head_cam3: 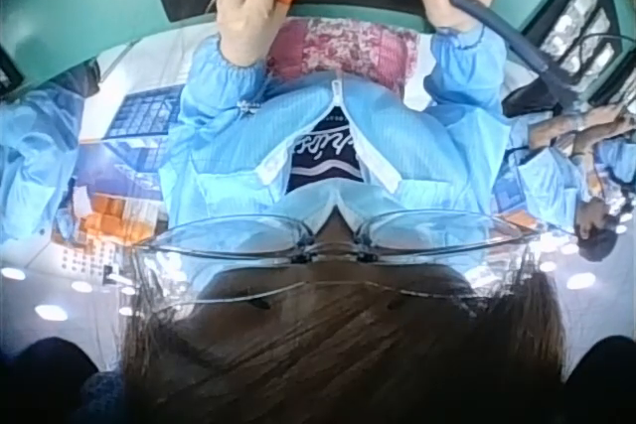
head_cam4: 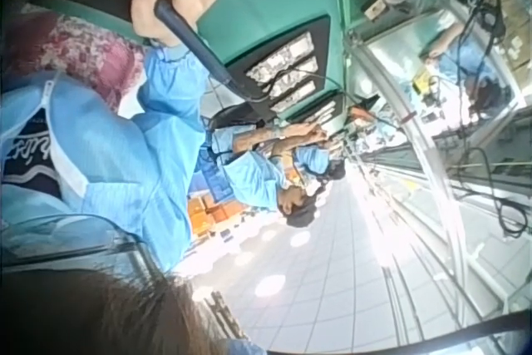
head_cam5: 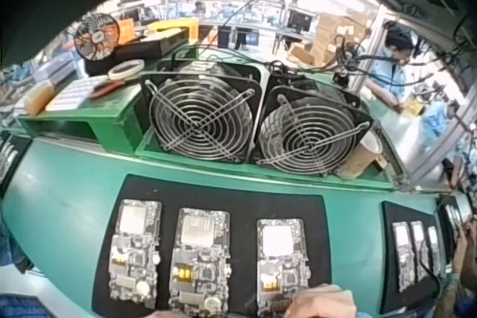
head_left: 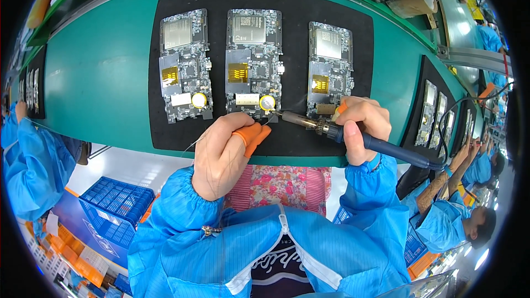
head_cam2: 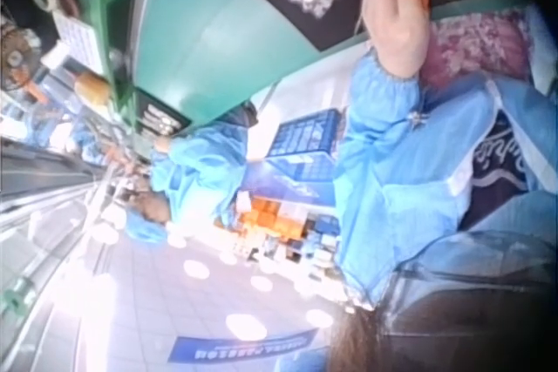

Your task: The person solders electronic components onto circuit boards using a soldering iron and soldering wire.

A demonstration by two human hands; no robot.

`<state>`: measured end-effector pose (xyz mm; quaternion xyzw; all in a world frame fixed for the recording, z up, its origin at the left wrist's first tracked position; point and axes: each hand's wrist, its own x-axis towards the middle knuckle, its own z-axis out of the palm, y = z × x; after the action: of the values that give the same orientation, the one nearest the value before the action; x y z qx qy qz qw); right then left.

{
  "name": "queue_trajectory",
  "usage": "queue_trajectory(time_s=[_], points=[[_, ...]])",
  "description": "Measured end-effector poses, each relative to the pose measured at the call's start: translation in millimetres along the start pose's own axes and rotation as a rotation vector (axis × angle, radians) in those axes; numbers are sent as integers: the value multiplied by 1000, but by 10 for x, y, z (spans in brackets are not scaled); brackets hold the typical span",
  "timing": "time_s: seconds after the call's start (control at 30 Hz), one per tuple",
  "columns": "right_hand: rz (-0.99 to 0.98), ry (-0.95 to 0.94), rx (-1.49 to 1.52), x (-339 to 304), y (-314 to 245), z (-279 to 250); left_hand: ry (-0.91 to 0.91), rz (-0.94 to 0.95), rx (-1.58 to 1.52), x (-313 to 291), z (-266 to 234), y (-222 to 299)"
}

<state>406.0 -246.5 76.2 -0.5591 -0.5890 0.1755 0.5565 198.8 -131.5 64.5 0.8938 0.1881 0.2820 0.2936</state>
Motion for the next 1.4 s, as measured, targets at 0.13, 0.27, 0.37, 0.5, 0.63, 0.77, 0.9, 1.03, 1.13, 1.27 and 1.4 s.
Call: queue_trajectory(time_s=[0.13, 0.27, 0.37, 0.5, 0.63, 0.77, 0.9, 1.03, 1.13, 1.27, 1.4], points=[[21, 32, 6, -11, 0, 0, 5, 2, -9, 19, -13, 10], [15, 19, 15, -5, 1, 9, -10, 3, 6, 8, -5, 2], [18, 9, -11, -1, 10, 2, -10, 29, -6, 18, 27, -26], [20, 17, -2, -7, -5, 4, -13, 6, 19, 51, 41, -2], [24, 20, -1, -9, -19, 11, -29, 40, 6, 46, 44, -30], [18, 13, 4, -5, -8, 2, -71, -52, 84, 103, 18, 28], [18, 11, 8, -8, 15, 16, -117, -58, 104, 77, -3, -13], [23, 11, 14, -9, 4, -5, -157, -5, 143, 84, -4, -41], [25, 5, 7, -5, 7, -2, -165, -11, 153, 69, -3, -45], [17, 17, -15, 9, -12, 6, -162, -5, 169, 63, 1, -51], [30, 9, -6, 3, -5, -1, -183, 4, 182, 57, -1, -68]])
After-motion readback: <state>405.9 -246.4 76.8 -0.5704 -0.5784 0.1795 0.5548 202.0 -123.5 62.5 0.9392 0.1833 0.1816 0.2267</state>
